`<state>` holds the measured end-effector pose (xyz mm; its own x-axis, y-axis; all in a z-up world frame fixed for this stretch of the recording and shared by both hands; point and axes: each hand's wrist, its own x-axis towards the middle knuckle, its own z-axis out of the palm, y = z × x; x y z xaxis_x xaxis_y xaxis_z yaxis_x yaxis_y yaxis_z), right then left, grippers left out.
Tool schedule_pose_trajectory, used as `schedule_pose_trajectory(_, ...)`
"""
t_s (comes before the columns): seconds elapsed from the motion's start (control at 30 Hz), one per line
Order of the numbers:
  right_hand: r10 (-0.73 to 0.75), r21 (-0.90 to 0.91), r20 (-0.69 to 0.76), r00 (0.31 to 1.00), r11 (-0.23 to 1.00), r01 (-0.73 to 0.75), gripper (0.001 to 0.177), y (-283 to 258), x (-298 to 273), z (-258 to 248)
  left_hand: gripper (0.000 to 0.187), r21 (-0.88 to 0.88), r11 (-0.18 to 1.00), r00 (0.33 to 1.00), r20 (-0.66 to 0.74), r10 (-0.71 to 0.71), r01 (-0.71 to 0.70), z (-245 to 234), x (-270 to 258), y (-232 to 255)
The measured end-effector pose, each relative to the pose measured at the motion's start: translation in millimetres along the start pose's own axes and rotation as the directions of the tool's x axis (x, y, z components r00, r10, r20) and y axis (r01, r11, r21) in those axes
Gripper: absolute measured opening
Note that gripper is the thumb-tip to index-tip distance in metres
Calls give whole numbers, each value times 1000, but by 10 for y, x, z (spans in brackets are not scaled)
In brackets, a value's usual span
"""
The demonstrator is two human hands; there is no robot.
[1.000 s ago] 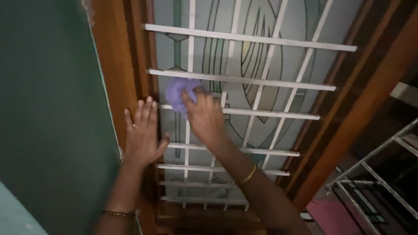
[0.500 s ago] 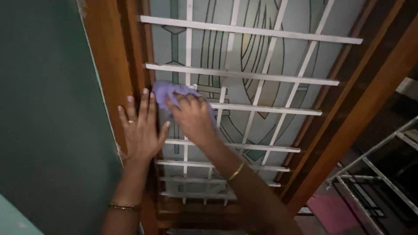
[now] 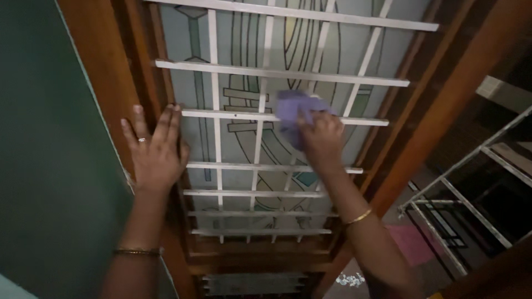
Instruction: The person wipes the glass panes of a wooden door with a purple cloth. They systematically clean the individual panes behind the white grid and the wooden frame.
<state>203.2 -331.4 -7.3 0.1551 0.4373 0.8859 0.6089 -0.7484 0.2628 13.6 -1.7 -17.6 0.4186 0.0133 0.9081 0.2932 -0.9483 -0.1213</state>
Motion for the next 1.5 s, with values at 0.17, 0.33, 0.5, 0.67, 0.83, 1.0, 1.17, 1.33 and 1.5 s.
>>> schedule_pose_trajectory(0.17, 147, -31, -88, 985, 988, -151, 48, 591, -413, -170, 79, -84, 996, 998, 50, -27, 31, -61, -1, 26)
schedule_pose_trajectory(0.33, 189, -72, -32, 981, 979, -191, 59, 627, -813, -204, 82, -37, 998, 994, 95, -49, 53, -49, -10, 52)
schedule_pose_trajectory(0.5, 146, 107, 131, 981, 981, -160, 57, 214, -1012, -383, 82, 45, 998, 993, 104, -52, 47, -77, -1, 82)
schedule_pose_trajectory(0.67, 106, 114, 308, 945, 982, -148, 56, 200, -985, -646, 84, -76, 995, 991, 124, -55, 65, -129, -3, 82)
schedule_pose_trajectory(0.83, 95, 107, 394, 914, 983, -148, 50, 315, -652, -848, 88, -8, 998, 986, 154, -56, 58, -126, -30, 85)
schedule_pose_trajectory(1.0, 131, 91, 229, 965, 984, -155, 56, 475, -433, -804, 97, 26, 997, 972, 220, -82, 78, -153, 18, 97)
schedule_pose_trajectory(1.17, 118, -97, 254, 960, 991, -96, 53, 211, -795, -550, 100, 0, 995, 947, 306, -98, 103, -128, -133, 168)
schedule_pose_trajectory(1.33, 42, -48, 283, 958, 998, -30, 47, 104, -928, -595, 104, -63, 994, 902, 427, -58, 93, 21, -743, 459)
schedule_pose_trajectory(1.5, -122, 259, 202, 972, 964, 67, 44, -292, -690, -664, 98, 30, 979, 806, 563, -185, 203, 134, -941, 553)
